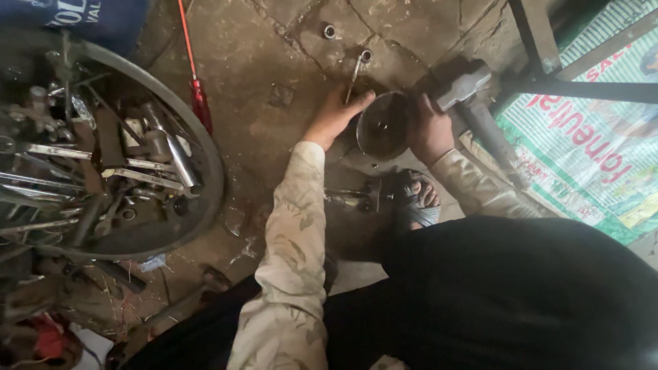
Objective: The person uses a hammer and a metal rod to drive a pin into a circular mechanical part. They repeatedly strike the pin, inspect the part, and handle other small components on the floor.
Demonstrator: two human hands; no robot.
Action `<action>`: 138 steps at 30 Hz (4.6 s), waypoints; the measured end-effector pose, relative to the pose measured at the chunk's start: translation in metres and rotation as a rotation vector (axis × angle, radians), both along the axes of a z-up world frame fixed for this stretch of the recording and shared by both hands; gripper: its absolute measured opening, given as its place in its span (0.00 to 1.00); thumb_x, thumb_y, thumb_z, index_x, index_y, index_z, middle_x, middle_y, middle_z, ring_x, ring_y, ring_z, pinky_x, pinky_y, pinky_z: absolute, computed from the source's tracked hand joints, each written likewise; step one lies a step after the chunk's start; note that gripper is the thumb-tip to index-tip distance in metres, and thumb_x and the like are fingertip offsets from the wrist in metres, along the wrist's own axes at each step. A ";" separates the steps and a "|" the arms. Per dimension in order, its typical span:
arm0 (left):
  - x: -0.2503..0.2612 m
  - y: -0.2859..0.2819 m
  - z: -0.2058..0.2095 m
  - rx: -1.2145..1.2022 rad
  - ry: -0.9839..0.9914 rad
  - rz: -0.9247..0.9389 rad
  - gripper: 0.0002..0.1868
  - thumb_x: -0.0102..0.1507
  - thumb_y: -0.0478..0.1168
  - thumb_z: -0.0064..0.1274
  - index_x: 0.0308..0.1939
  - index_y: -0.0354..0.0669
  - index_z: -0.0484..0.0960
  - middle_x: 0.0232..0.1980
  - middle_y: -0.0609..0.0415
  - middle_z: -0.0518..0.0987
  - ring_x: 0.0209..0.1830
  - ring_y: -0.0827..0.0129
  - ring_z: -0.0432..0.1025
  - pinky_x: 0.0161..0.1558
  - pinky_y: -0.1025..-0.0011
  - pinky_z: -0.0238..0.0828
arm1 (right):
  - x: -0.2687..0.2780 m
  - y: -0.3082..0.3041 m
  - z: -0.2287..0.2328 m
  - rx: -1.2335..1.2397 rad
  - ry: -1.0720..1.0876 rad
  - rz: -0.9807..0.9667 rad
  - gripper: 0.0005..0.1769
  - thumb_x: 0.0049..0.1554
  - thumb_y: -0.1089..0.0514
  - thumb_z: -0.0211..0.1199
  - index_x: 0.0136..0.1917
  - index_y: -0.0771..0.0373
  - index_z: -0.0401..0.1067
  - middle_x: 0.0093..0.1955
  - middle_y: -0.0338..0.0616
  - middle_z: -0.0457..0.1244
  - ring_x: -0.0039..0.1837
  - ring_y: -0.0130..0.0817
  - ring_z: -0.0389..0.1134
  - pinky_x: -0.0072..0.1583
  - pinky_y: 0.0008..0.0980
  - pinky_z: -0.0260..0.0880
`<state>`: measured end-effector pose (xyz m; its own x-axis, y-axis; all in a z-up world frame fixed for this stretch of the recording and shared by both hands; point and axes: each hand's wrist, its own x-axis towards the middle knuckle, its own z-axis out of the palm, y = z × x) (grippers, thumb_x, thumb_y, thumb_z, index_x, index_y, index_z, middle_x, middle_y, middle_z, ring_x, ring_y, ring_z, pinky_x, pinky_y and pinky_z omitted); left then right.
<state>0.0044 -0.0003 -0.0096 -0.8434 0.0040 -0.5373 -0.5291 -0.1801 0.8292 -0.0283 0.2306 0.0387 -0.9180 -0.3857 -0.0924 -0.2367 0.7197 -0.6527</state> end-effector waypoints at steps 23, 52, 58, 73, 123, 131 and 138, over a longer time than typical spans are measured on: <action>-0.034 -0.005 -0.001 -0.419 0.085 0.329 0.29 0.57 0.55 0.68 0.53 0.40 0.80 0.46 0.50 0.87 0.46 0.60 0.82 0.51 0.64 0.77 | -0.077 -0.018 -0.032 0.078 0.075 0.072 0.21 0.65 0.63 0.59 0.69 0.55 0.63 0.52 0.60 0.69 0.49 0.65 0.71 0.47 0.55 0.74; -0.054 0.011 0.030 -0.720 0.485 -0.079 0.09 0.68 0.28 0.50 0.48 0.45 0.72 0.48 0.51 0.82 0.53 0.56 0.78 0.52 0.62 0.74 | -0.076 -0.017 -0.036 0.240 0.072 0.075 0.33 0.64 0.53 0.59 0.80 0.56 0.57 0.55 0.58 0.69 0.42 0.63 0.71 0.44 0.58 0.72; -0.057 0.013 0.019 -0.888 0.731 -0.110 0.12 0.63 0.25 0.51 0.44 0.47 0.75 0.46 0.50 0.80 0.56 0.48 0.74 0.71 0.54 0.64 | -0.037 0.036 -0.003 0.340 0.306 -0.014 0.27 0.71 0.53 0.56 0.80 0.56 0.57 0.72 0.62 0.60 0.63 0.66 0.66 0.69 0.62 0.61; -0.055 0.010 -0.006 -0.783 0.724 -0.148 0.15 0.63 0.25 0.48 0.50 0.44 0.78 0.51 0.48 0.81 0.57 0.50 0.74 0.68 0.54 0.64 | -0.055 0.031 0.129 -0.570 -0.532 -0.031 0.28 0.66 0.56 0.63 0.72 0.70 0.57 0.59 0.51 0.62 0.46 0.35 0.69 0.44 0.32 0.77; -0.057 -0.009 0.000 -0.831 0.219 0.189 0.30 0.65 0.57 0.62 0.55 0.34 0.74 0.49 0.39 0.82 0.51 0.46 0.77 0.54 0.57 0.73 | -0.028 0.045 0.030 0.510 0.444 -0.106 0.20 0.65 0.54 0.68 0.70 0.50 0.73 0.60 0.62 0.66 0.62 0.61 0.66 0.63 0.50 0.65; -0.039 -0.008 0.029 -0.179 0.210 0.243 0.39 0.59 0.46 0.69 0.67 0.34 0.68 0.60 0.42 0.81 0.60 0.56 0.77 0.61 0.64 0.73 | -0.048 -0.006 -0.005 -0.053 -0.161 -0.085 0.27 0.66 0.57 0.63 0.74 0.62 0.60 0.43 0.59 0.68 0.38 0.54 0.72 0.39 0.49 0.72; -0.015 -0.026 0.005 0.170 0.034 0.148 0.43 0.57 0.44 0.70 0.70 0.38 0.63 0.65 0.47 0.77 0.65 0.62 0.72 0.64 0.64 0.69 | -0.053 -0.013 0.023 0.016 0.152 0.071 0.26 0.63 0.63 0.60 0.74 0.57 0.68 0.53 0.57 0.69 0.47 0.57 0.72 0.47 0.50 0.73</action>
<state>-0.0108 -0.0259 -0.0047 -0.8594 -0.0329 -0.5103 -0.4584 -0.3925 0.7974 -0.0814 0.2174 0.0621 -0.8922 -0.4499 0.0390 -0.3828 0.7077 -0.5938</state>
